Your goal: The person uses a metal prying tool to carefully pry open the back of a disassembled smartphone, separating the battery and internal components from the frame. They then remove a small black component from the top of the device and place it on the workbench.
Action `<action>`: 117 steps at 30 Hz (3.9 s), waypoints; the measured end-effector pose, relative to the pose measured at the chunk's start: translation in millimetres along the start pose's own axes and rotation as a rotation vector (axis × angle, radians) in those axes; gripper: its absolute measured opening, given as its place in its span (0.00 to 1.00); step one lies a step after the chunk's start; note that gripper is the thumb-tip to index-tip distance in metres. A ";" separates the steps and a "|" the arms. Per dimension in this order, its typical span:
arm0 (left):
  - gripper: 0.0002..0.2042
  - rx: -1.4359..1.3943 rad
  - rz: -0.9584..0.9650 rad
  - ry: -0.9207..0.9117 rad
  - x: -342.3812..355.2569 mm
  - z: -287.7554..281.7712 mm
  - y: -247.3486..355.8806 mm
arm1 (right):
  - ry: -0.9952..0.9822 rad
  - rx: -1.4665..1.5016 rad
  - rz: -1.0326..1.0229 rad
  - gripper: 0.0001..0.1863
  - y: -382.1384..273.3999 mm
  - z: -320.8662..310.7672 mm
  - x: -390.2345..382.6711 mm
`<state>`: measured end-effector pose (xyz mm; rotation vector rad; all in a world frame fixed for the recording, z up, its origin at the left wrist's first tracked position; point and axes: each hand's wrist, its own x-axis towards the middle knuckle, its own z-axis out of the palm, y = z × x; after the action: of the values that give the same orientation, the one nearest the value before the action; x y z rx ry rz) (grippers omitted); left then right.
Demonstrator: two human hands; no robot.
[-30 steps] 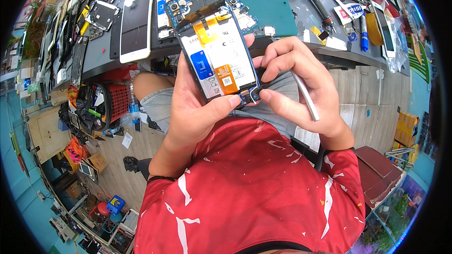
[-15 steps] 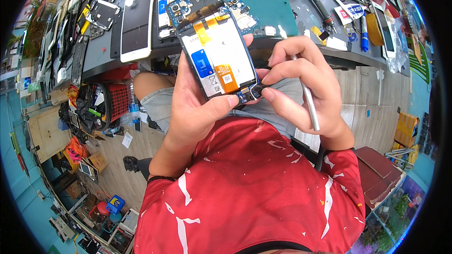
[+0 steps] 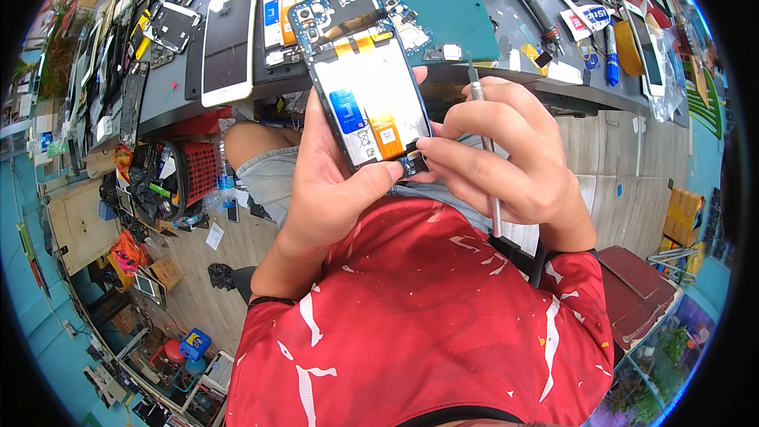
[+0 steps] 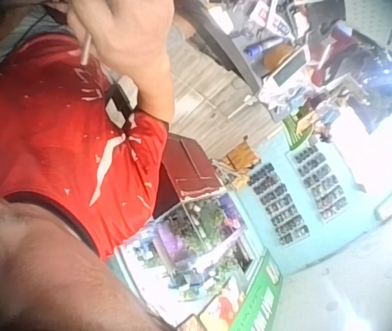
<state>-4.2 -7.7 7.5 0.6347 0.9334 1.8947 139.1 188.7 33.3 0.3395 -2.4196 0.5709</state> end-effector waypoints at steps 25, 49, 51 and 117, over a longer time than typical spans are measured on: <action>0.46 0.117 -0.052 0.037 -3.5 3.9 -6.1 | -0.106 -0.105 -0.113 0.21 -7.9 -6.5 3.6; 0.47 0.148 -0.105 0.120 -4.3 15.6 -2.6 | -0.133 -0.142 -0.147 0.14 -14.6 -1.9 -4.3; 0.47 0.151 -0.110 0.125 -4.5 15.3 -3.9 | -0.149 -0.147 -0.150 0.15 -15.0 -2.5 -4.2; 0.45 0.039 -0.148 0.078 -8.0 5.3 -0.4 | -0.134 -0.020 -0.077 0.22 -6.4 -1.3 -0.3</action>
<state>3.6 -12.9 9.8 0.5031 1.0406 1.7833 142.4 183.8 36.1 0.4735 -2.5259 0.5035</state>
